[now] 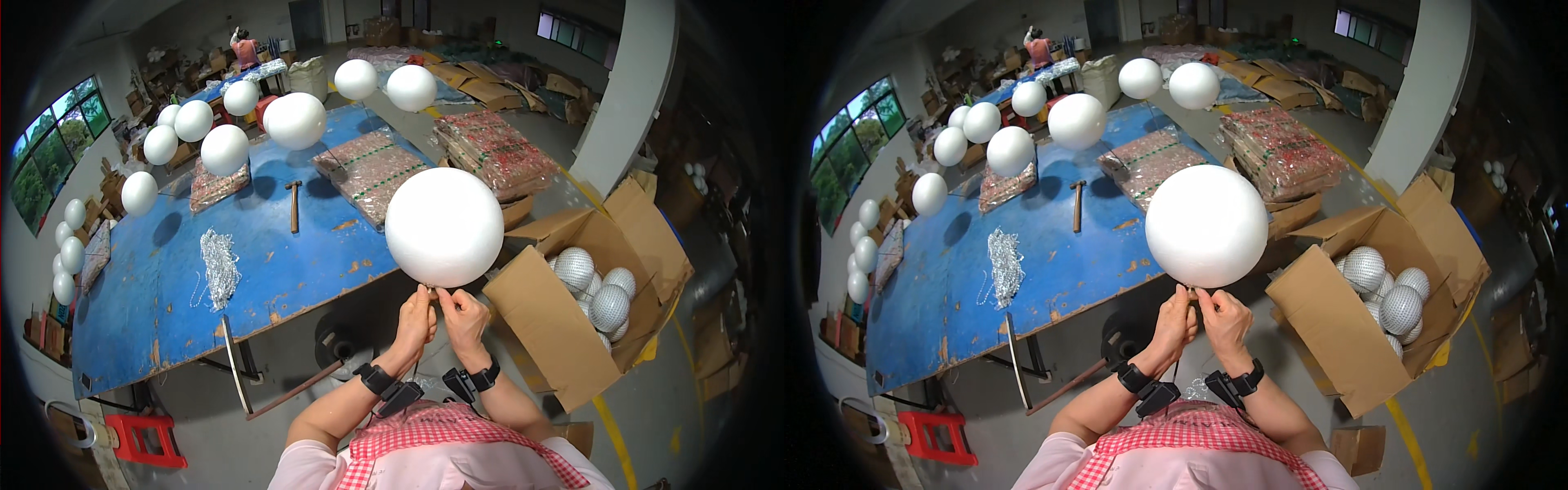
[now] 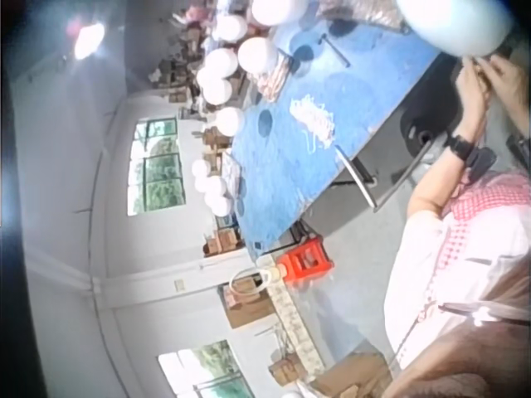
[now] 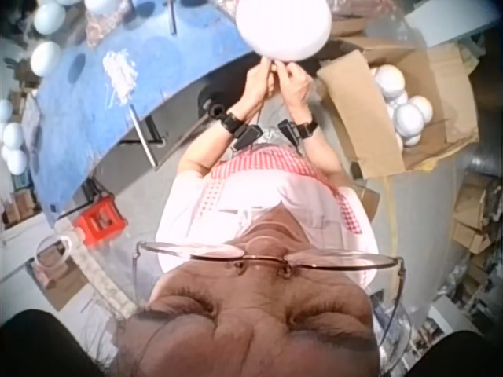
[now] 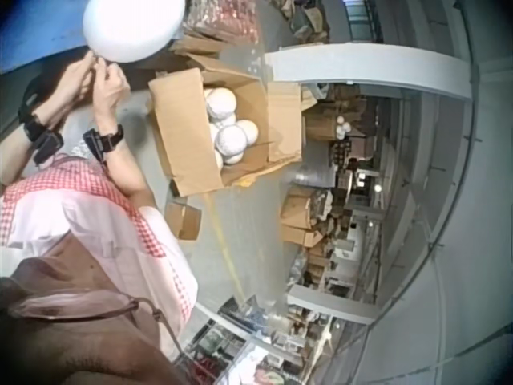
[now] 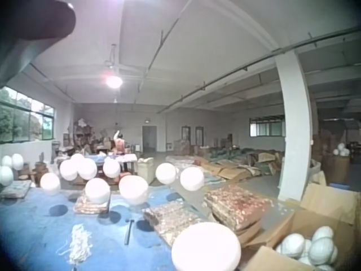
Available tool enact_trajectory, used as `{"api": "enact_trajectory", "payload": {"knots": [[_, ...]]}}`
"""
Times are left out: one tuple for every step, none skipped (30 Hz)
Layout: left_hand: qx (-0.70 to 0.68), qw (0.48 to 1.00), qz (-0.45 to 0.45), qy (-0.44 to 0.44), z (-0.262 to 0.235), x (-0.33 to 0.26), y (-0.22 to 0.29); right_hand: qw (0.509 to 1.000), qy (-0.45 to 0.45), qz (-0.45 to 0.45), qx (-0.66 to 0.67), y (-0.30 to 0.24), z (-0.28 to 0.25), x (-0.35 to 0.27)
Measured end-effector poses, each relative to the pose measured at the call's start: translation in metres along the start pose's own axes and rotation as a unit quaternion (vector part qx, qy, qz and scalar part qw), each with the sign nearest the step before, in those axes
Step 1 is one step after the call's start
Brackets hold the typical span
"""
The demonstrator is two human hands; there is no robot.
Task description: The person wraps a string of beads around a white foam ball, cuts the string with scissors, and places the finished ball into a cardboard box before starting on another one.
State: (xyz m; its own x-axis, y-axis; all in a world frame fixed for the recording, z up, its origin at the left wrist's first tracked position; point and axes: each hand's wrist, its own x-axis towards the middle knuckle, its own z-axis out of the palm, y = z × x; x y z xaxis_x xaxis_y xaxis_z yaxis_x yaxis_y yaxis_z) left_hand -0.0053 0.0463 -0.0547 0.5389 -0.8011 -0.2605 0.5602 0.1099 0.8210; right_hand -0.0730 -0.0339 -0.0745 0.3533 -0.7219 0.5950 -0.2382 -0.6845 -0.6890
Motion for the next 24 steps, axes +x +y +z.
{"api": "enact_trajectory", "payload": {"knots": [[-0.007,1.0,0.004,0.003,0.001,-0.001,0.001,1.0,-0.002,0.006,0.002,0.0,0.001,0.0],[-0.015,1.0,0.008,0.005,0.001,-0.001,0.002,1.0,-0.003,0.006,0.002,0.0,0.001,0.0],[-0.015,1.0,0.008,0.005,0.001,-0.001,0.001,1.0,-0.007,0.011,-0.002,0.001,0.002,0.0],[-0.024,0.999,0.026,0.001,-0.001,0.001,-0.001,1.0,-0.011,0.016,-0.006,0.001,0.003,0.0],[-0.034,0.998,0.044,-0.002,-0.003,0.003,-0.002,1.0,-0.012,0.016,-0.006,0.0,0.003,0.001],[-0.034,0.998,0.045,-0.002,-0.005,0.006,-0.003,0.999,-0.018,0.026,-0.005,-0.001,0.004,0.001],[-0.001,0.998,0.055,0.012,-0.006,0.01,-0.003,0.999,-0.024,0.036,-0.005,-0.002,0.004,0.001],[0.031,0.997,0.066,0.026,-0.008,0.012,-0.002,0.999,-0.025,0.035,-0.005,-0.003,0.004,0.001],[0.03,0.997,0.066,0.027,-0.009,0.014,-0.001,0.999,-0.026,0.032,-0.004,-0.005,0.005,0.002],[0.022,0.997,0.067,0.023,-0.01,0.015,0.0,0.999,-0.026,0.029,-0.004,-0.005,0.005,0.002],[0.013,0.997,0.067,0.019,-0.011,0.016,0.001,0.999,-0.027,0.028,-0.005,-0.005,0.006,0.002],[0.012,0.997,0.068,0.019,-0.011,0.016,0.002,0.999,-0.032,0.038,0.006,-0.003,0.007,0.002],[0.005,0.997,0.068,0.019,-0.011,0.016,0.003,0.998,-0.038,0.047,0.016,-0.003,0.008,0.002],[-0.003,0.997,0.069,0.018,-0.012,0.016,0.004,0.998,-0.038,0.047,0.017,-0.004,0.009,0.002],[-0.003,0.997,0.069,0.019,-0.013,0.016,0.005,0.997,-0.039,0.051,0.043,-0.005,0.009,0.001],[-0.006,0.998,0.06,0.031,-0.014,0.017,0.005,0.995,-0.041,0.054,0.071,-0.005,0.009,0.001],[-0.01,0.998,0.051,0.044,-0.016,0.018,0.004,0.995,-0.041,0.054,0.071,-0.005,0.008,0.0],[-0.01,0.998,0.052,0.044,-0.017,0.019,0.004,0.995,-0.048,0.049,0.071,-0.004,0.008,0.0],[-0.002,0.998,0.043,0.04,-0.019,0.02,0.002,0.995,-0.055,0.046,0.072,-0.003,0.008,-0.001],[0.006,0.999,0.035,0.035,-0.02,0.02,0.001,0.995,-0.056,0.047,0.072,-0.004,0.007,-0.001],[0.006,0.999,0.034,0.035,-0.021,0.019,0.0,0.995,-0.058,0.05,0.068,-0.005,0.007,0.0],[0.008,0.999,0.032,0.035,-0.021,0.019,-0.001,0.995,-0.06,0.054,0.064,-0.005,0.007,0.002],[0.011,0.999,0.03,0.036,-0.02,0.019,-0.001,0.995,-0.059,0.055,0.064,-0.005,0.006,0.002],[0.011,0.999,0.029,0.035,-0.02,0.019,-0.001,0.995,-0.058,0.057,0.06,-0.005,0.006,0.003]]}}
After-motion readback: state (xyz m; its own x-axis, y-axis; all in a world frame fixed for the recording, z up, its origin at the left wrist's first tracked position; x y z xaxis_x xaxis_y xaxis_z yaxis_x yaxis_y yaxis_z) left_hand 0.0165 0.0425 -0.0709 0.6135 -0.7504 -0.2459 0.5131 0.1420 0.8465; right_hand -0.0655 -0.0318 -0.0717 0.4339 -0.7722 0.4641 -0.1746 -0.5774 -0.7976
